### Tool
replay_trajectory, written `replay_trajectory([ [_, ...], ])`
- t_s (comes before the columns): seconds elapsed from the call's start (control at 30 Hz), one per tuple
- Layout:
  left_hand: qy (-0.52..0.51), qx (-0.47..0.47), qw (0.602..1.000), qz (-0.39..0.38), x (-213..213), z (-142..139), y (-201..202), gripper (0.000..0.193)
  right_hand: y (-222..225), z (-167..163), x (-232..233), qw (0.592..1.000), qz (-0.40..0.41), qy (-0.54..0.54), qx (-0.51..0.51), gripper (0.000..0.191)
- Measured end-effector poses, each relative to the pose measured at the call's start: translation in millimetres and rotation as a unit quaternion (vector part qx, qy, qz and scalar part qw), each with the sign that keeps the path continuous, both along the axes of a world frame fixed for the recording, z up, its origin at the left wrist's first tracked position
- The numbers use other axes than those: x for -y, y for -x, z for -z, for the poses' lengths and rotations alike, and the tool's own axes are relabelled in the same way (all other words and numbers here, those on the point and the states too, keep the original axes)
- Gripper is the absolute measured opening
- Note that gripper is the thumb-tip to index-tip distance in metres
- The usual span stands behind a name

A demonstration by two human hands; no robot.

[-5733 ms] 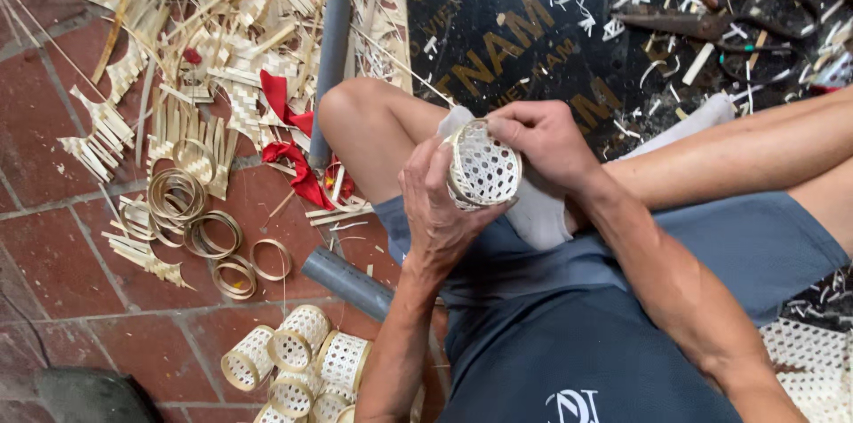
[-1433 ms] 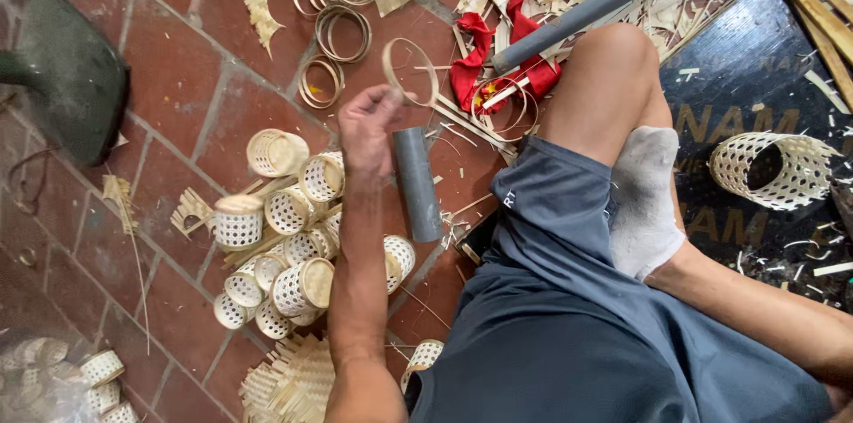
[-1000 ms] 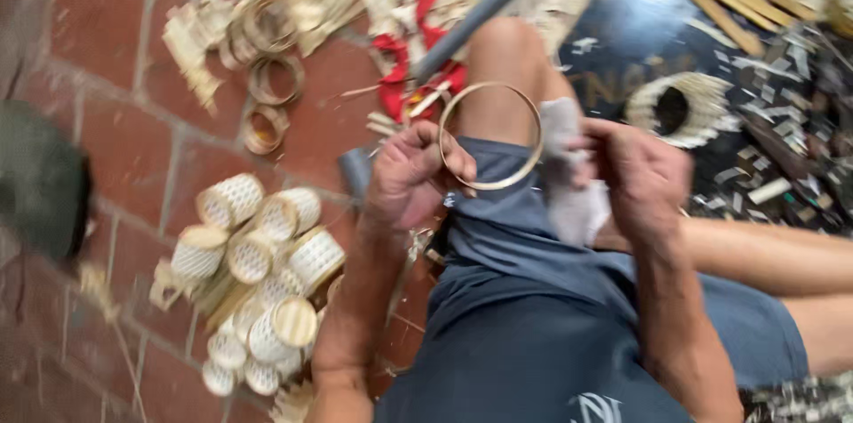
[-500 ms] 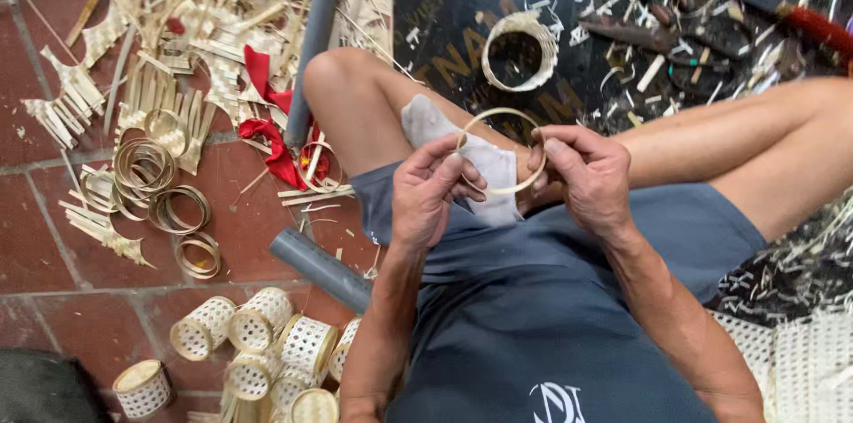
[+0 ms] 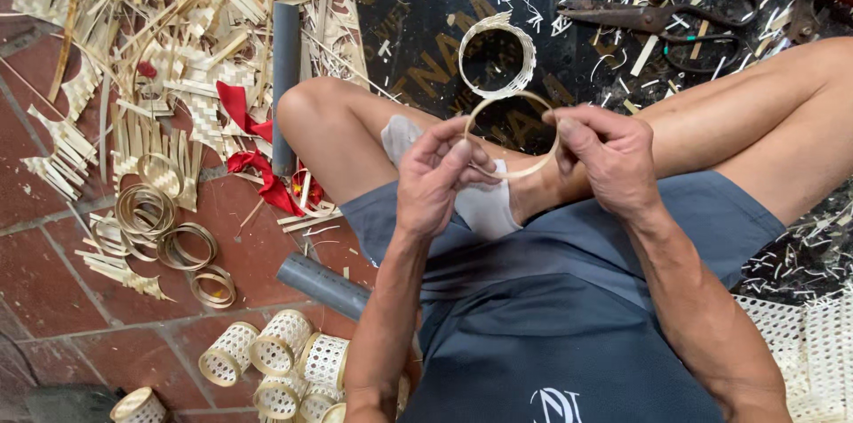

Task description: The person sits on the floor assembling woven bamboo lampshade cylinders. They apply glue from a squeeze bottle to a bamboo rim, press the woven bamboo mesh into the ring, trim bamboo strips with a knife, and fit the strips around the lampshade rim by hand.

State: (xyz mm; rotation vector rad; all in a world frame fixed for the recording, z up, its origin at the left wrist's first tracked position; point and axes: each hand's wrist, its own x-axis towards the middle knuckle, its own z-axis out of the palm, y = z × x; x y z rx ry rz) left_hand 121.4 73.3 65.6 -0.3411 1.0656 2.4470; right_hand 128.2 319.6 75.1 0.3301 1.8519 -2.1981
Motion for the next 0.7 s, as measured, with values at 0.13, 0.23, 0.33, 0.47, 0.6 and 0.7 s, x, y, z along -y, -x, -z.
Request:
replay_trajectory([
  [0.13,0.086,-0.036,0.995,-0.021,-12.1,1.7,19.6,0.029,27.8,-8.8,13.9,0.989,0.021,-0.143,-0.041,0.021],
  [0.23,0.237,-0.079,0.968,-0.022,-18.2,2.3,37.3,0.027,53.7,-6.0,21.2,0.932,0.004,-0.297,-0.207,0.021],
  [0.33,0.381,-0.125,0.916,-0.032,-18.1,4.7,60.6,0.027,71.5,5.2,25.6,0.879,-0.024,-0.365,-0.304,0.024],
  [0.47,0.562,-0.223,0.796,-0.028,-20.0,15.6,83.4,0.031,83.9,22.9,26.4,0.854,-0.006,-0.420,-0.307,0.024],
  [0.6,0.587,-0.301,0.748,-0.072,-24.5,28.7,89.1,0.035,95.0,36.5,22.8,0.825,-0.001,-0.451,-0.339,0.019],
  [0.7,0.565,-0.290,0.770,-0.069,-29.4,35.2,93.8,0.022,99.8,44.9,24.5,0.838,0.002,-0.429,-0.336,0.017],
])
